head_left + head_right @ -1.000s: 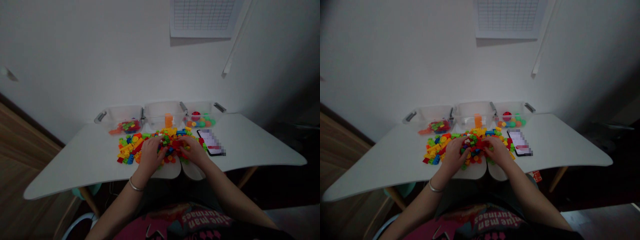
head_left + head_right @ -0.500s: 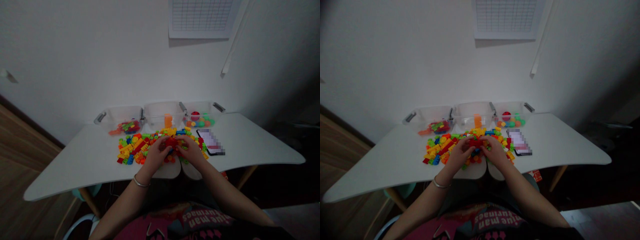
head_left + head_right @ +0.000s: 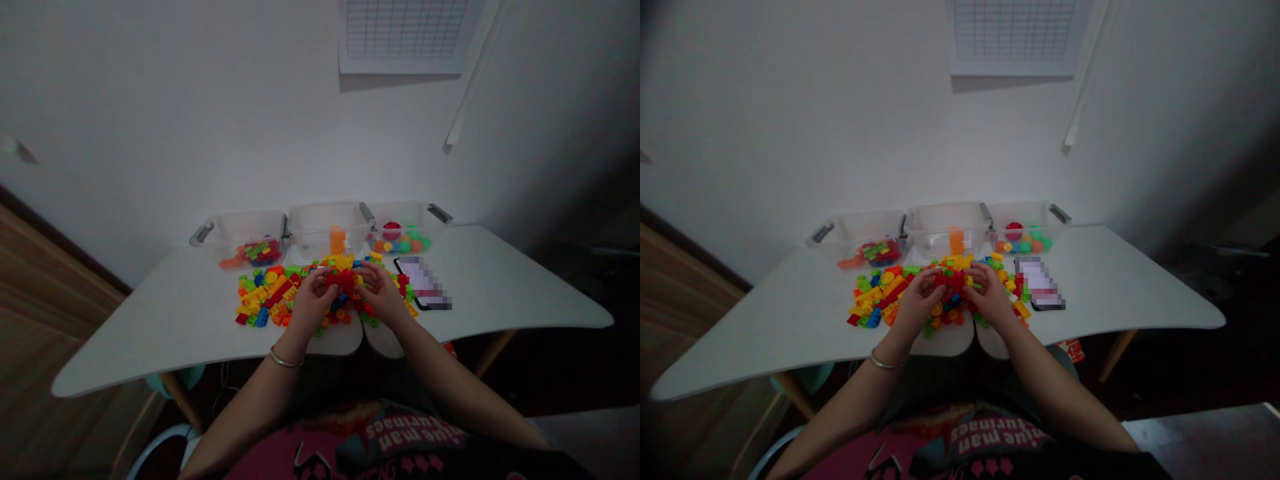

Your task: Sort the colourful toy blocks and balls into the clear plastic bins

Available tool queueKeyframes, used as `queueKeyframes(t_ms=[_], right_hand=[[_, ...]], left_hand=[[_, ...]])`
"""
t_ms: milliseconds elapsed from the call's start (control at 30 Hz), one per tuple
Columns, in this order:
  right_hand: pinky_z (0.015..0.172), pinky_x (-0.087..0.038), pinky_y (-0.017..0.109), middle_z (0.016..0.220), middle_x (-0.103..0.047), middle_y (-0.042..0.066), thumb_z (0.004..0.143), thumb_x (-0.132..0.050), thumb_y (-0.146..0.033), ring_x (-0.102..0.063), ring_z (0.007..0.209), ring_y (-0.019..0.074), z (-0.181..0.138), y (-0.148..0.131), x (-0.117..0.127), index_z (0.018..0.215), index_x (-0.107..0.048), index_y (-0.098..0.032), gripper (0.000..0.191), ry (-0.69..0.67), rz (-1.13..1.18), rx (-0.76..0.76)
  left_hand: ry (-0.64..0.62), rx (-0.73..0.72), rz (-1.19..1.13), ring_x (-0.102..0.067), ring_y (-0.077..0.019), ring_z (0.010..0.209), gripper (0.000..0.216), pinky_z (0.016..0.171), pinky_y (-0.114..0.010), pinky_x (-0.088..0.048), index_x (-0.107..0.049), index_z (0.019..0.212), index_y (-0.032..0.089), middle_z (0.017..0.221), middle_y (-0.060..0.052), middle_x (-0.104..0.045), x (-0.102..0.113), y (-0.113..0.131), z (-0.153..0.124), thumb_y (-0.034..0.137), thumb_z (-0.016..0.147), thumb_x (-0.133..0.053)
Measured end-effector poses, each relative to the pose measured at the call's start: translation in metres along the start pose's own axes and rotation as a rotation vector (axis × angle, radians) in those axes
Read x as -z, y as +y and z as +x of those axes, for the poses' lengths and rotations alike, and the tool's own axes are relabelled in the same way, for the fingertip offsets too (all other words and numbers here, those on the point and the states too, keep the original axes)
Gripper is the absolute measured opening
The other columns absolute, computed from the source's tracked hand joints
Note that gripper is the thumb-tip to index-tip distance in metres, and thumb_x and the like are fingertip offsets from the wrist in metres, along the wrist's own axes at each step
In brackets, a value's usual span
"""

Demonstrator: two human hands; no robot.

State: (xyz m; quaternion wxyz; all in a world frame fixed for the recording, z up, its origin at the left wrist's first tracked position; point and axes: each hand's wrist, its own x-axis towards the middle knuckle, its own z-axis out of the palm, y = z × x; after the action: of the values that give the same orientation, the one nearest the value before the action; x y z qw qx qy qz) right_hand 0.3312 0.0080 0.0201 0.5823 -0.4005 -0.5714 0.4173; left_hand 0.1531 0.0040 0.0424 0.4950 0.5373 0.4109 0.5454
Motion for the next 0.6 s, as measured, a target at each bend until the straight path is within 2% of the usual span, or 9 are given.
queueKeyframes(t_ms=[233, 467, 600], right_hand=[[0.102, -0.052, 0.046, 0.113, -0.068, 0.007, 0.072, -0.078, -0.036, -0.064, 0.115, 0.0233, 0.0, 0.0, 0.0, 0.115, -0.055, -0.028, 0.05, 0.013, 0.051, 0.001], [0.087, -0.06, 0.041, 0.116, -0.066, 0.008, 0.076, -0.073, -0.04, -0.063, 0.114, 0.0244, -0.006, -0.003, -0.002, 0.108, -0.058, -0.028, 0.037, 0.035, -0.017, 0.018], [0.084, -0.059, 0.041, 0.116, -0.064, 0.008, 0.081, -0.066, -0.039, -0.062, 0.109, 0.0239, -0.012, -0.005, 0.003, 0.106, -0.062, -0.027, 0.028, 0.11, -0.179, 0.065]], left_hand=[[0.058, 0.078, -0.147, -0.069, -0.0146, 0.075, 0.04, 0.075, -0.03, -0.058, -0.064, 0.11, 0.017, 0.084, -0.003, -0.071, -0.002, 0.004, 0.001, 0.025, 0.072, -0.073], [0.072, 0.13, -0.237, -0.071, -0.0159, 0.077, 0.045, 0.078, -0.032, -0.059, -0.061, 0.112, 0.018, 0.086, -0.003, -0.073, 0.0, 0.014, -0.002, 0.027, 0.07, -0.075], [0.123, 0.113, -0.248, -0.071, -0.0166, 0.074, 0.044, 0.075, -0.033, -0.06, -0.06, 0.107, 0.018, 0.075, 0.0, -0.069, 0.01, 0.018, 0.006, 0.031, 0.068, -0.076]])
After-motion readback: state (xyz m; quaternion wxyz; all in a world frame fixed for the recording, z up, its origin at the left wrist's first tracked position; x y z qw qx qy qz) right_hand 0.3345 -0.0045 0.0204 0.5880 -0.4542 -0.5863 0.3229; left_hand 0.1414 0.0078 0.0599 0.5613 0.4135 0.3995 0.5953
